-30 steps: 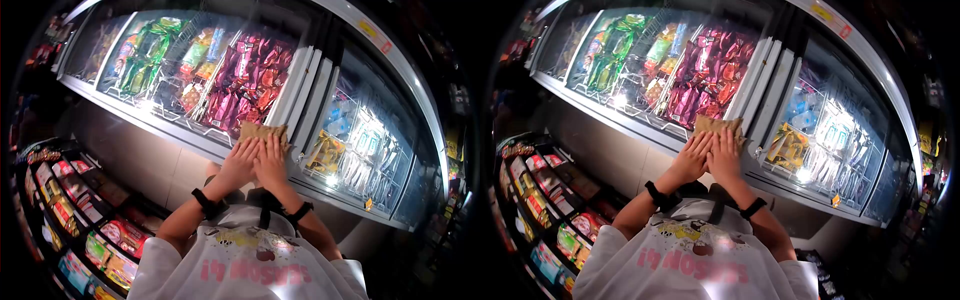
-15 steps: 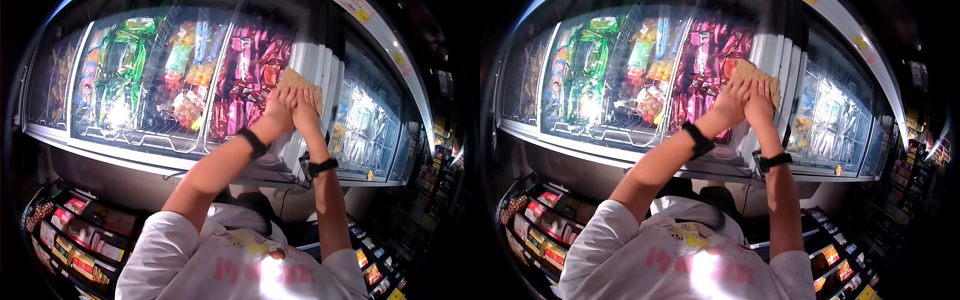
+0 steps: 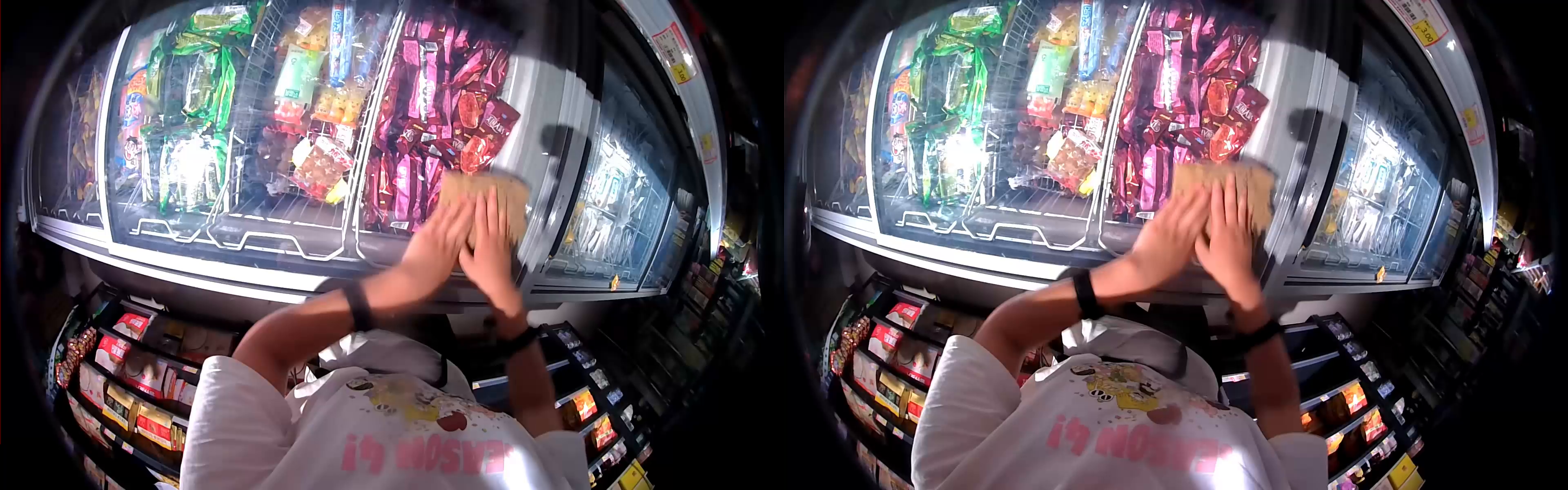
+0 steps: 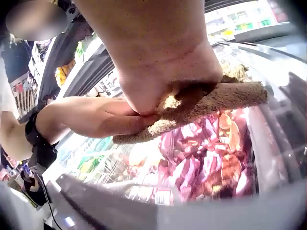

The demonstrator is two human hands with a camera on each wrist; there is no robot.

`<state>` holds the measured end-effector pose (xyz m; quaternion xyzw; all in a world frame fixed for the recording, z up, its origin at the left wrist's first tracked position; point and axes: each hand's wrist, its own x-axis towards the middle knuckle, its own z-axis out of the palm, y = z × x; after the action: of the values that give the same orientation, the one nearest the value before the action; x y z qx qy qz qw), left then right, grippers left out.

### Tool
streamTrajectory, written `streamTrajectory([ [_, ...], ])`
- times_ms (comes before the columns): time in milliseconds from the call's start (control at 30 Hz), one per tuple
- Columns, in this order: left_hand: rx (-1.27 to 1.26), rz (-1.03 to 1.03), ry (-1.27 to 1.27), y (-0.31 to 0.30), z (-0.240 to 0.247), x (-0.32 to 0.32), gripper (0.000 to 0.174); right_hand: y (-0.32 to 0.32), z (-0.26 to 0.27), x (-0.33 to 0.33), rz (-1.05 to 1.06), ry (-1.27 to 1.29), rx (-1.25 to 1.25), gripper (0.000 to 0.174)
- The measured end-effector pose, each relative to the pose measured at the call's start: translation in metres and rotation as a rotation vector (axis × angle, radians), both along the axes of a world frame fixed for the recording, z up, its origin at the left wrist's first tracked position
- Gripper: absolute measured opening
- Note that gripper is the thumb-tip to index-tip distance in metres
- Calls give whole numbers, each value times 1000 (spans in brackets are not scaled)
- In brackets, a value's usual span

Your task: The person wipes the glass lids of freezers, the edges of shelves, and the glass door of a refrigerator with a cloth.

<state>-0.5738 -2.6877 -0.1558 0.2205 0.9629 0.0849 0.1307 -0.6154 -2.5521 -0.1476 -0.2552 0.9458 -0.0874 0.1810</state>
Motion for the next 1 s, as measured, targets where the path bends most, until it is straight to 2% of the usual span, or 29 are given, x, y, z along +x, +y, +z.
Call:
streamTrajectory([
  [67,-30,83,14,-21,-3,-42,67,-26,-1,-51,50,44,-45,72],
  [100,25,191,61,-29,-9,-63,71,-35,-7,-80,116,83,-149,70],
  [133,-27,211,120,-41,-10,-86,72,-46,-13,-108,153,119,-135,68],
  [167,40,246,138,-50,-12,-106,74,-55,-16,-131,169,164,-121,67],
  [267,141,260,150,-67,-17,-140,79,-71,-19,-163,103,133,-130,64],
  [333,147,247,135,-64,-9,-135,78,-66,-22,-152,95,163,-124,65],
  [400,46,162,52,-53,3,-104,79,-53,-10,-113,119,197,-138,67],
  [500,-15,4,-43,-26,7,-31,71,-24,11,-29,-8,35,-94,74],
  [600,83,-78,-130,1,11,32,68,3,25,42,-57,-109,-6,73],
  [633,210,36,-67,10,5,47,65,8,19,60,10,46,-100,70],
  [667,233,64,-26,17,-4,59,65,11,16,69,-27,11,-36,69],
  [733,256,98,17,14,-3,58,64,8,13,71,-58,-24,29,68],
  [833,217,53,-2,1,-1,38,66,-1,5,55,-50,70,-28,72],
  [900,141,-6,-36,-11,3,8,66,-4,7,20,12,14,13,76],
  [1000,114,69,-103,-19,-8,-40,67,-12,-17,-33,5,31,-102,76],
])
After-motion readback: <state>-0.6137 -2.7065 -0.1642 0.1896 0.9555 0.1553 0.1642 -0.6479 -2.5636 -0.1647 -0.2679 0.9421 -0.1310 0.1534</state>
